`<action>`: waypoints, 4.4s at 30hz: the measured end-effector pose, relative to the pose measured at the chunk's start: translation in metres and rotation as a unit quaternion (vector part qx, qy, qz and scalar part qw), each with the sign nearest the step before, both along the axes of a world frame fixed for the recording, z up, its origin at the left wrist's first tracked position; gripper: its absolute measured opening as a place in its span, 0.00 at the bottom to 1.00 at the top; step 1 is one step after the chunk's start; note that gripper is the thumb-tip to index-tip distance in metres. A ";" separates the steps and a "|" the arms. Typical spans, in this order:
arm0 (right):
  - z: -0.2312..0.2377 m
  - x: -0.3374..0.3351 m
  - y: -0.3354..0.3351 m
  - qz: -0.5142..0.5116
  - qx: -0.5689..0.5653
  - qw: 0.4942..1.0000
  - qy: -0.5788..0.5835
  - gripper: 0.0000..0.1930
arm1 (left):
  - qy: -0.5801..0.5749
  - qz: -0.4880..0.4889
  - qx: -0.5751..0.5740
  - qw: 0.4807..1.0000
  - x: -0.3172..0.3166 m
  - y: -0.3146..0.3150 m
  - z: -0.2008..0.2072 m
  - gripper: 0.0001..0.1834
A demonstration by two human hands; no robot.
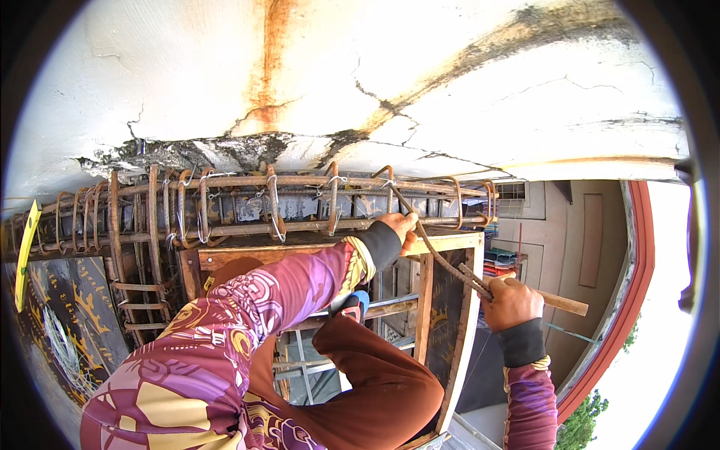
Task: The person assembles a rebar cage by hand, bending and tying steel bars together on a wooden frame. They use wire to secure the intersections of the rebar grid, working methodically along the length of the structure.
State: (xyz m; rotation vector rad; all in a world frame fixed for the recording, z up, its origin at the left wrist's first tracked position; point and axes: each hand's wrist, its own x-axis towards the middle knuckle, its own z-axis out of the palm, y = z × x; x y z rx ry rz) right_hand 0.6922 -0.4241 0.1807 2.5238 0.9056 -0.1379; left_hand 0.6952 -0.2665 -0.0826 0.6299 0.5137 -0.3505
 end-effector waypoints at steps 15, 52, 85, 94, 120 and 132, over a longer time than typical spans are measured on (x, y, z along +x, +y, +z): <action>0.048 0.100 0.044 0.128 -0.020 0.991 -0.019 0.17 | 0.047 0.001 -0.084 0.995 0.003 0.005 -0.006 0.13; -0.059 0.036 0.246 0.084 0.464 0.873 0.127 0.14 | -0.107 0.254 0.045 0.960 0.023 0.042 -0.053 0.18; -0.061 -0.067 -0.015 -0.249 0.652 0.713 -0.061 0.08 | -0.174 -0.099 0.865 0.460 0.020 0.065 -0.004 0.13; -0.045 -0.073 -0.018 -0.227 0.704 0.672 -0.028 0.06 | -0.188 -0.086 0.835 0.509 0.029 0.061 -0.045 0.12; -0.047 -0.088 -0.039 -0.290 0.774 0.562 0.015 0.09 | -0.124 -0.243 0.755 0.596 0.077 0.097 -0.042 0.19; -0.050 -0.083 -0.019 -0.165 0.888 0.414 0.117 0.15 | -0.497 0.036 0.604 0.621 -0.086 0.001 0.061 0.19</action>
